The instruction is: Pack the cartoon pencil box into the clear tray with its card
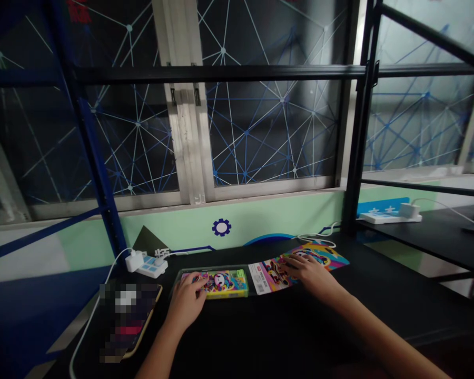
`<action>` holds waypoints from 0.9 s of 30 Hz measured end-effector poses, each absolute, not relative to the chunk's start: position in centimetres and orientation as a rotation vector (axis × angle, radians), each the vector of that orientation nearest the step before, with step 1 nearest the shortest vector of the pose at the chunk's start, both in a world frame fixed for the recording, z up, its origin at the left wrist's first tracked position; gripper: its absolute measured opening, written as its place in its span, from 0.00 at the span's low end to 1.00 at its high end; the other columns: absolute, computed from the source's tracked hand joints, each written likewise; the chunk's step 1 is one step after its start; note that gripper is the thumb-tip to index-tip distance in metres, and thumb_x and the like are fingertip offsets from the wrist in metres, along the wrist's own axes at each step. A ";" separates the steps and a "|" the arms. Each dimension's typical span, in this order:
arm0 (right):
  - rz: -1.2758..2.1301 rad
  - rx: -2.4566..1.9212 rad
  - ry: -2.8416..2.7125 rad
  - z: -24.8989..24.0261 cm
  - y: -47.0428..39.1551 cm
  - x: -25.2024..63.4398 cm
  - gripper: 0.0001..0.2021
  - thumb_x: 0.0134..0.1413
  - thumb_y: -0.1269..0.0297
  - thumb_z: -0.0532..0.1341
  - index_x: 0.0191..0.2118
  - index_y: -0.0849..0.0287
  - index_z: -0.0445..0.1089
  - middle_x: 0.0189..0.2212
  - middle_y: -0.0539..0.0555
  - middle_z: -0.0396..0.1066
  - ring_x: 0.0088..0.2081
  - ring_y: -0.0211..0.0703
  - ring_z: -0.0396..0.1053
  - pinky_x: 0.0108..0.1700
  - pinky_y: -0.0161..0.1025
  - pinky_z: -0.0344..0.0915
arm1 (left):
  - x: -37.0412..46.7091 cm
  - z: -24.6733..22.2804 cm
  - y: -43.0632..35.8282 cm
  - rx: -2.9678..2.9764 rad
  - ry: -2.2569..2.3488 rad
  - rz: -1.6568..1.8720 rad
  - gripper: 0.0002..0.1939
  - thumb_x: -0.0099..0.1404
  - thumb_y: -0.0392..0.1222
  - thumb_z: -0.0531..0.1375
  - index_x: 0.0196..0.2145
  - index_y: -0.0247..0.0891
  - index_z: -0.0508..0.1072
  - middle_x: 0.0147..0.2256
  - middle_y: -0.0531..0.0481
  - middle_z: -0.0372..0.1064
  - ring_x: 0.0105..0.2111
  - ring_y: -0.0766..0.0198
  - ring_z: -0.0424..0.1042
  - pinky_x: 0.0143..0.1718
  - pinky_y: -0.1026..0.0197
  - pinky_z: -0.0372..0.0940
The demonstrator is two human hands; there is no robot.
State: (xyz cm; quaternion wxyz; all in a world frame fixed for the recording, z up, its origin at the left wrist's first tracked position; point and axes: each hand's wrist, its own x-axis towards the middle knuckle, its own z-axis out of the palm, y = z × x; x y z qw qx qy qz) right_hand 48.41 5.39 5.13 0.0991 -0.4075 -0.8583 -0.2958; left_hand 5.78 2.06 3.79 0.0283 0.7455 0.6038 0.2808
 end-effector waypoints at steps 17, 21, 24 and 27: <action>-0.468 -1.215 -2.607 2.3 5.5 38.8 0.32 0.62 0.76 0.52 0.70 0.48 0.58 0.63 0.60 0.68 0.61 0.58 0.67 0.60 0.58 0.64 | 6.9 4.1 1.0 2.361 1.691 0.982 0.22 0.64 0.36 0.56 0.53 0.44 0.79 0.51 0.41 0.76 0.55 0.45 0.71 0.57 0.41 0.63; -0.298 -1.288 -2.629 1.4 5.1 34.2 0.40 0.52 0.77 0.57 0.72 0.58 0.53 0.70 0.65 0.56 0.69 0.63 0.56 0.66 0.60 0.58 | 7.5 3.8 0.9 2.308 1.559 1.094 0.22 0.67 0.41 0.56 0.58 0.43 0.75 0.58 0.43 0.73 0.59 0.49 0.70 0.63 0.46 0.62; -0.186 -1.343 -2.613 1.0 4.5 30.9 0.41 0.52 0.72 0.59 0.73 0.60 0.51 0.72 0.66 0.51 0.72 0.62 0.48 0.69 0.62 0.51 | 7.4 3.8 1.3 2.191 1.526 1.241 0.20 0.69 0.42 0.54 0.56 0.43 0.75 0.60 0.44 0.71 0.60 0.55 0.70 0.63 0.52 0.63; -0.121 -1.374 -2.569 1.2 3.8 29.3 0.38 0.60 0.57 0.59 0.74 0.55 0.49 0.73 0.62 0.48 0.73 0.61 0.44 0.70 0.66 0.45 | 6.6 3.7 2.1 1.998 1.572 1.428 0.19 0.71 0.43 0.52 0.54 0.39 0.75 0.61 0.41 0.69 0.63 0.54 0.65 0.68 0.50 0.56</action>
